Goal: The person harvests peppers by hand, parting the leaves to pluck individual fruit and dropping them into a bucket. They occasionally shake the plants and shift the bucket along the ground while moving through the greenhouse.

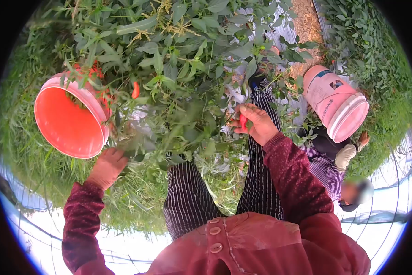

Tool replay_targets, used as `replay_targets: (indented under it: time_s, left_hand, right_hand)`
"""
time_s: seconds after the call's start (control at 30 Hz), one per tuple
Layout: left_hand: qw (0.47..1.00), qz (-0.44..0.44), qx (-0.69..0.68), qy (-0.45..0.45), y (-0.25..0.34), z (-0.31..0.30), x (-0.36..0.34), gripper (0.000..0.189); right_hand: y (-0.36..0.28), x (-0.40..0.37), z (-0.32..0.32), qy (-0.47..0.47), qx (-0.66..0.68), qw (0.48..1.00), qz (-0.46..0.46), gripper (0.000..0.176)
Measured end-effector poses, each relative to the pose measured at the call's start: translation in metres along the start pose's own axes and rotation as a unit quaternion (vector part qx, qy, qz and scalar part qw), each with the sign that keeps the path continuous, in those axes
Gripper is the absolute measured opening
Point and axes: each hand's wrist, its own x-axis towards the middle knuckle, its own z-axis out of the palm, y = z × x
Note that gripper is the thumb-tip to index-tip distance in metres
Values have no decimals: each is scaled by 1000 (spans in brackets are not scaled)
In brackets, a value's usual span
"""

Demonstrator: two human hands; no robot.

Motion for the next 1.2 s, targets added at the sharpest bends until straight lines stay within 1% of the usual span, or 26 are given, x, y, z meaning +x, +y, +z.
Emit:
replay_targets:
  time_s: [0.07,0.13,0.2,0.23,0.27,0.33,0.4,0.43,0.47,0.53,0.57,0.6,0.67,0.7,0.73,0.8,0.83,0.87,0.9,0.97,1.03,1.07,1.1,1.13,1.17,1.2]
  left_hand:
    - [1000,-7,-1,1,-6,8,-5,25]
    - [997,-51,-50,33,-5,3,-2,24]
    - [996,-54,-56,31,-8,5,1,24]
    - [980,-86,-168,63,-10,6,3,26]
    - [949,-116,-279,93,-11,6,6,28]
    - [951,-107,-272,97,-18,-6,7,30]
    - [916,-142,-367,74,-34,-13,-1,26]
    - [896,-152,-416,47,-41,-20,-4,19]
    - [897,-154,-413,44,-49,-25,-6,19]
    - [820,-172,-540,76,-61,-34,-5,17]
    - [765,-228,-593,108,-63,-35,-4,11]
    - [766,-226,-592,109,-63,-46,-1,11]
    - [743,-230,-622,94,-60,-80,9,18]
    - [789,-217,-568,87,-61,-85,16,24]
    - [789,-217,-568,88,-62,-84,17,24]
    - [648,-249,-704,149,-67,-77,17,22]
    - [617,-261,-722,176,-67,-73,15,25]
    - [618,-262,-719,178,-70,-68,11,25]
    - [617,-268,-717,182,-75,-63,7,24]
    - [616,-271,-717,182,-87,-57,0,23]
    - [644,-226,-727,76,-91,-59,2,15]
    - [643,-223,-729,78,-89,-57,3,15]
    - [810,-157,-563,32,-80,-58,10,13]
    - [928,-83,-363,-15,-69,-60,15,15]
    - [957,-74,-280,-13,-59,-53,17,25]
    - [957,-73,-280,-12,-44,-47,24,25]
  right_hand:
    - [-1,1,0,-19,-40,999,-2,19]
    - [1,3,3,-35,-52,998,3,17]
    - [6,10,3,-95,-134,986,-8,16]
    - [10,10,8,-94,-154,983,-45,17]
    - [13,9,11,-93,-152,983,-44,17]
    - [11,1,23,-97,-101,990,-20,16]
    - [10,-6,25,-125,-102,987,-22,18]
    - [13,-10,24,-141,-51,989,-3,22]
    - [15,-16,24,-156,1,988,17,25]
    - [17,-30,24,-165,32,986,20,28]
    - [17,-34,22,-197,40,980,12,27]
    - [18,-39,21,-228,47,973,2,26]
    - [21,-44,20,-229,57,972,-4,24]
    - [24,-46,20,-215,62,975,6,24]
    - [25,-45,21,-201,66,977,15,24]
    - [25,-44,25,-212,66,975,1,22]
    - [22,-46,31,-248,29,968,14,22]
    - [21,-46,37,-283,-9,959,26,21]
    - [25,-42,41,-347,-33,936,47,24]
    - [35,-43,54,-362,-55,928,72,26]
    - [41,-41,62,-367,-110,918,100,31]
    - [45,-37,62,-365,-114,919,99,31]
    - [52,-30,60,-329,-118,932,92,32]
    - [59,-23,57,-293,-121,945,85,34]
    - [67,-16,51,-280,-132,949,61,34]
    - [67,-14,48,-279,-133,949,61,34]
